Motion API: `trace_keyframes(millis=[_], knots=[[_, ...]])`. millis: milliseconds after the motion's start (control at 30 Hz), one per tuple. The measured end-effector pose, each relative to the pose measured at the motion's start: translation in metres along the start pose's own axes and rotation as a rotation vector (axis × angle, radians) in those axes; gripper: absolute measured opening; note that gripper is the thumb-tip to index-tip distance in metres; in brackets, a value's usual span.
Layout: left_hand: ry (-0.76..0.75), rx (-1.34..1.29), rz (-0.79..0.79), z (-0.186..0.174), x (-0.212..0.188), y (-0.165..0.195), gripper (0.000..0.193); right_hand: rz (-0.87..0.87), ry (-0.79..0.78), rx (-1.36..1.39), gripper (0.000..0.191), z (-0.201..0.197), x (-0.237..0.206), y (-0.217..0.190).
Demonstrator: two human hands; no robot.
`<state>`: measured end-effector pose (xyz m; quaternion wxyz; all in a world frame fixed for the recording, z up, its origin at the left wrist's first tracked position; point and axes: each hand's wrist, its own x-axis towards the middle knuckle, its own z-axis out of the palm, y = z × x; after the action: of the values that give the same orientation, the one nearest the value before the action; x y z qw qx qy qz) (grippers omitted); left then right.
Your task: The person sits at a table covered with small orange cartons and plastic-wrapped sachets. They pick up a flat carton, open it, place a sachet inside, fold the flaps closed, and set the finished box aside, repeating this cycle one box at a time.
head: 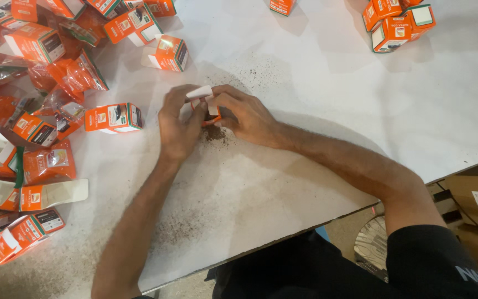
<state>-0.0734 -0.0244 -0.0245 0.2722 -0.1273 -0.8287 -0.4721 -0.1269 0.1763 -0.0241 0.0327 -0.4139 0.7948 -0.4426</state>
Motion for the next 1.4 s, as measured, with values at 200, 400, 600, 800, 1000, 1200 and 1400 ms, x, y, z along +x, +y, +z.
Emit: trace_keyframes(millis=[200,400,600,800,1000,1200,1400], knots=[[-0.212,0.076,0.254,-0.014,-0.012,0.004,0.041,-0.018,0.015,0.088,0.057,0.001,0.0,0.001],[-0.111,-0.099,0.006,-0.005,-0.015,-0.003,0.014,0.055,-0.03,0.099,0.056,-0.003,0.0,-0.001],[-0.207,0.191,0.352,-0.009,-0.019,0.0,0.032,-0.077,-0.031,0.008,0.046,-0.004,-0.002,0.0],[-0.252,0.329,0.349,-0.021,-0.006,-0.005,0.041,-0.06,0.104,-0.244,0.045,-0.007,0.0,0.01],[0.007,0.549,-0.181,-0.003,0.063,-0.049,0.071,-0.123,0.329,-0.281,0.072,-0.023,0.006,0.026],[-0.238,0.229,0.357,0.01,0.029,-0.014,0.066,0.145,0.109,0.426,0.072,-0.01,0.009,0.027],[-0.148,1.044,0.038,-0.125,0.057,-0.057,0.053,0.104,0.026,0.172,0.065,-0.002,0.005,0.017]])
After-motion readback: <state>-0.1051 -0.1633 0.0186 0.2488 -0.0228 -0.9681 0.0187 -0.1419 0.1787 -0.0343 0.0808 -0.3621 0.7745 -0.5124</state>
